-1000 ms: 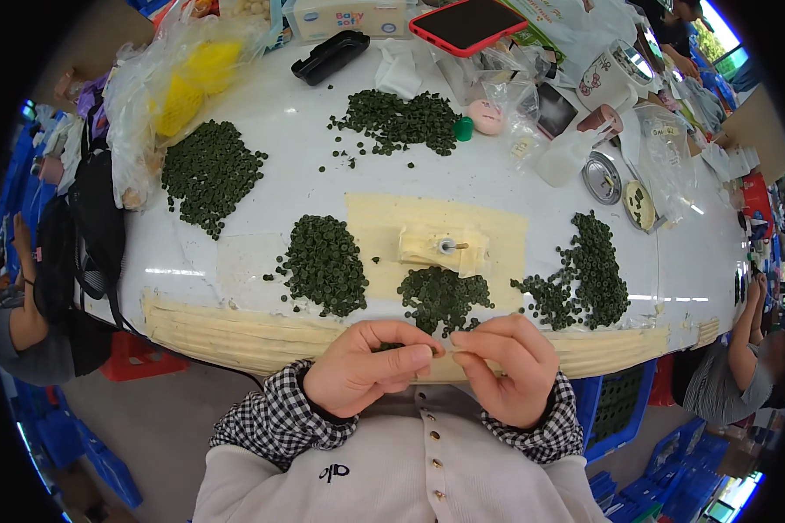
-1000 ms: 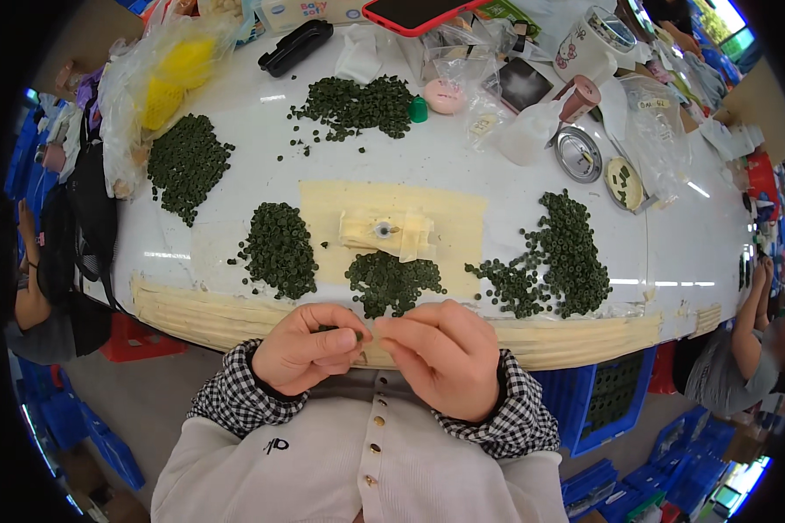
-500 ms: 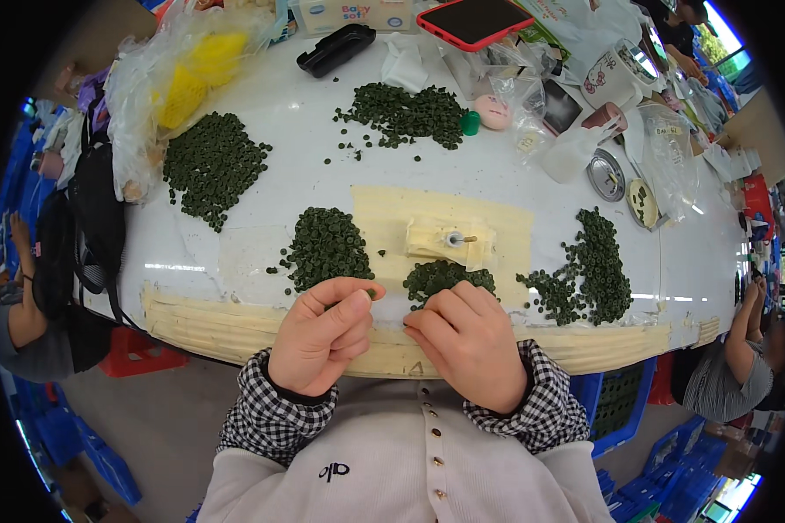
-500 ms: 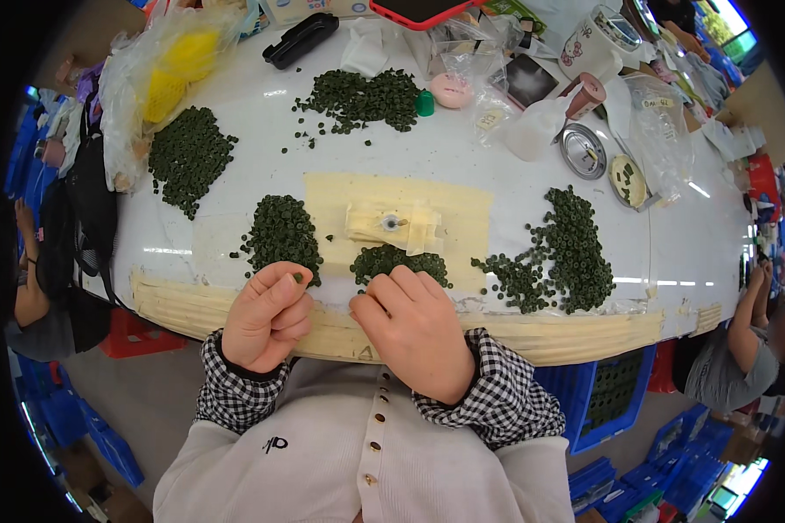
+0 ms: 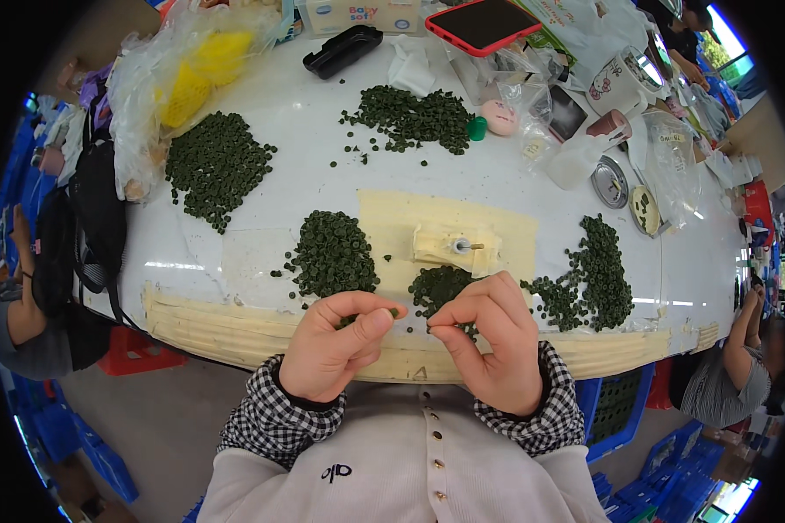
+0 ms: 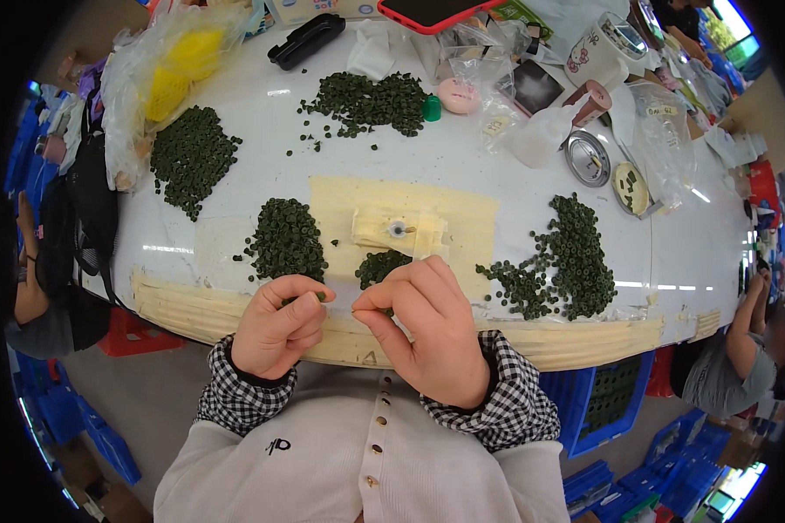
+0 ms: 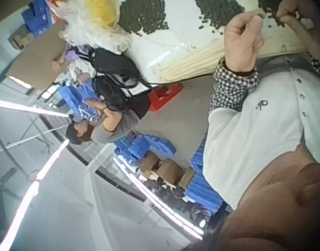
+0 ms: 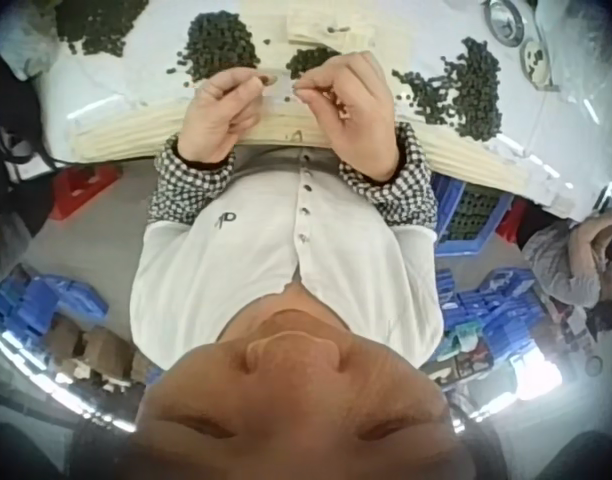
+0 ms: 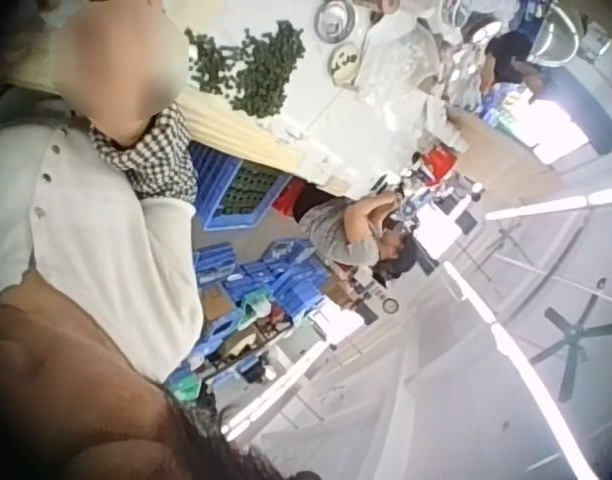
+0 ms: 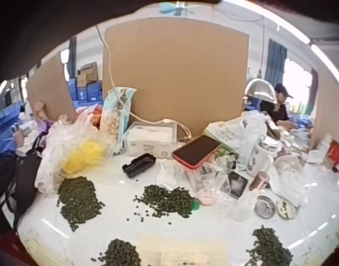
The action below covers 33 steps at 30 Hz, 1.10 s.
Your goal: Sorting and inspecting small green plastic components on a white workbench.
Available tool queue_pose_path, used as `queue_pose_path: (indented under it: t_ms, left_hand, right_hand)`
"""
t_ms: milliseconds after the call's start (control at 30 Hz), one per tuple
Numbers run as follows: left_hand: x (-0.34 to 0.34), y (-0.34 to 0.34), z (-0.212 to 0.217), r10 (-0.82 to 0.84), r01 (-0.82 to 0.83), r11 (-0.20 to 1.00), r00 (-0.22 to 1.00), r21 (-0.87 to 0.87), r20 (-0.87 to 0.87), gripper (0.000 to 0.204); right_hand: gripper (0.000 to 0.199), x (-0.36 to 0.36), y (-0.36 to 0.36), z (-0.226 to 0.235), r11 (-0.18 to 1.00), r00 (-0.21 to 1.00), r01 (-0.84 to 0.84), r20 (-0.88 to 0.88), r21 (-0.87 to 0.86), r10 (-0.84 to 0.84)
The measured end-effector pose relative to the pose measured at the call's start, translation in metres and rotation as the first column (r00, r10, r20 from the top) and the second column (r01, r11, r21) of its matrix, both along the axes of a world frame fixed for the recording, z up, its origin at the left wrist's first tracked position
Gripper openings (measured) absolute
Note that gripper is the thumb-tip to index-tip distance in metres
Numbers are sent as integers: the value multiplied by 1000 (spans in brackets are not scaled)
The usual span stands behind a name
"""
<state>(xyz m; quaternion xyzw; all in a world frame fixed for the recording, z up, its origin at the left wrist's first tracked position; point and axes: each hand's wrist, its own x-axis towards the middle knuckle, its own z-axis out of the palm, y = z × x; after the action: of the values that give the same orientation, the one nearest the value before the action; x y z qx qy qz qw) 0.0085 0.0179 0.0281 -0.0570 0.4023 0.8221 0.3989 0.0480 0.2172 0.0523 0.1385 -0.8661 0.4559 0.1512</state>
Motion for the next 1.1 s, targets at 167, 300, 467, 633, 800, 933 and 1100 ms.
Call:
queue_pose_path:
  t_ms: [167,300,467,633,800,933,1100]
  left_hand:
    - [3,10,1,-103,102,994,994,-38,-28,13]
    - [6,13,-2,-105,103,992,994,-67,-43,14]
    - [0,10,1,-214,209,975,974,-77,-74,21]
    - [0,11,2,-269,258,959,959,-119,-91,25]
    - [-1,14,4,-279,268,956,957,-118,-82,24]
    - [-2,12,2,-321,321,947,947,-3,-26,21]
    - [-2,15,0,-226,222,972,973,71,45,19]
  right_hand:
    - [13,0,-4,0,994,999,-12,39,-108,16]
    - [13,-1,0,-3,993,997,-52,53,-101,58]
    - [12,-3,5,-1,981,983,-146,90,-130,158]
    - [10,-1,10,2,963,952,-169,220,-212,215]
    - [9,0,12,2,942,928,-131,298,-308,226]
    - [8,2,13,-3,872,887,-96,357,-481,294]
    - [10,3,10,-6,925,977,-53,171,-377,125]
